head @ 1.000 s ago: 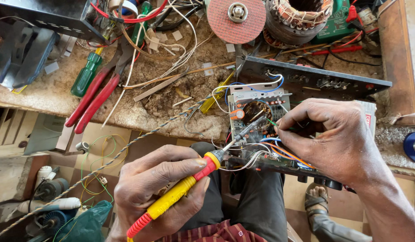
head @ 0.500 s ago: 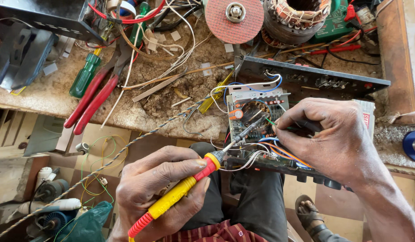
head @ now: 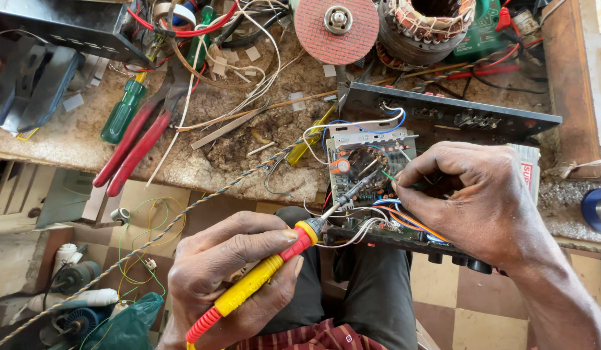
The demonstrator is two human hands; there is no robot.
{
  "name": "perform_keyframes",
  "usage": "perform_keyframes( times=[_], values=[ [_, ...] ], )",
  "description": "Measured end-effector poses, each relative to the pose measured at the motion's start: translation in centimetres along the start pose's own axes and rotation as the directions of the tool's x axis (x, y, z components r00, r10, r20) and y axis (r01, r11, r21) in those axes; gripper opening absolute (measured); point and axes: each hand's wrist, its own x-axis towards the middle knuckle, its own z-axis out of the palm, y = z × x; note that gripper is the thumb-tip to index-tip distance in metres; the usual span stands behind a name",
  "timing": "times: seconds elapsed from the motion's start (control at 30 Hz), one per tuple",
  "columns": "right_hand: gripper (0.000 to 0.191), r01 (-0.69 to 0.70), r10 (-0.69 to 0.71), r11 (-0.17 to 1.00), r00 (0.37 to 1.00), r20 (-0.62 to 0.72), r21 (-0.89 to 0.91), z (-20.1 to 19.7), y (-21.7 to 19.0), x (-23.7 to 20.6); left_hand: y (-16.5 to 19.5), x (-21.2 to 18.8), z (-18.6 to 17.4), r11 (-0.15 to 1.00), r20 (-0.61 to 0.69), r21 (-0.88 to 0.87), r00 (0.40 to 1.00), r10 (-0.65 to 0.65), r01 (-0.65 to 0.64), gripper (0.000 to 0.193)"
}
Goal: The person solders wires to a circuit board inside an open electronics chassis using a soldering iron and solder. They repeatedly heat joints and apply solder to secure connections, handling the board and wires with both hands.
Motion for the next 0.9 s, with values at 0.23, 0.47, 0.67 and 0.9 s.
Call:
perform_keyframes(
  times=[0.23,0.47,0.67,0.9],
  values=[
    [0.008,0.030,-0.030,1.000,0.999,-0.016,0.005,-0.3,0.2,-0.2,0.6,-0.1,0.0,1.000,-0.047,0.008,0.999,0.009,-0.009,0.030],
    [0.007,-0.059,0.061,0.996,0.997,-0.036,0.072,-0.4,0.0,-0.6,1.4,-0.4,-0.8,0.999,-0.063,0.049,0.998,0.005,-0.002,0.029],
    [0.009,0.082,-0.082,0.997,0.996,-0.028,-0.008,-0.5,0.2,-0.5,1.4,-0.4,-0.4,0.998,-0.047,0.067,0.999,0.005,-0.002,0.026],
    [0.007,0.042,-0.041,0.999,0.999,-0.023,0.027,-0.2,0.3,-0.5,0.8,-0.1,0.0,1.000,-0.026,-0.003,1.000,-0.003,0.003,0.025]
  ],
)
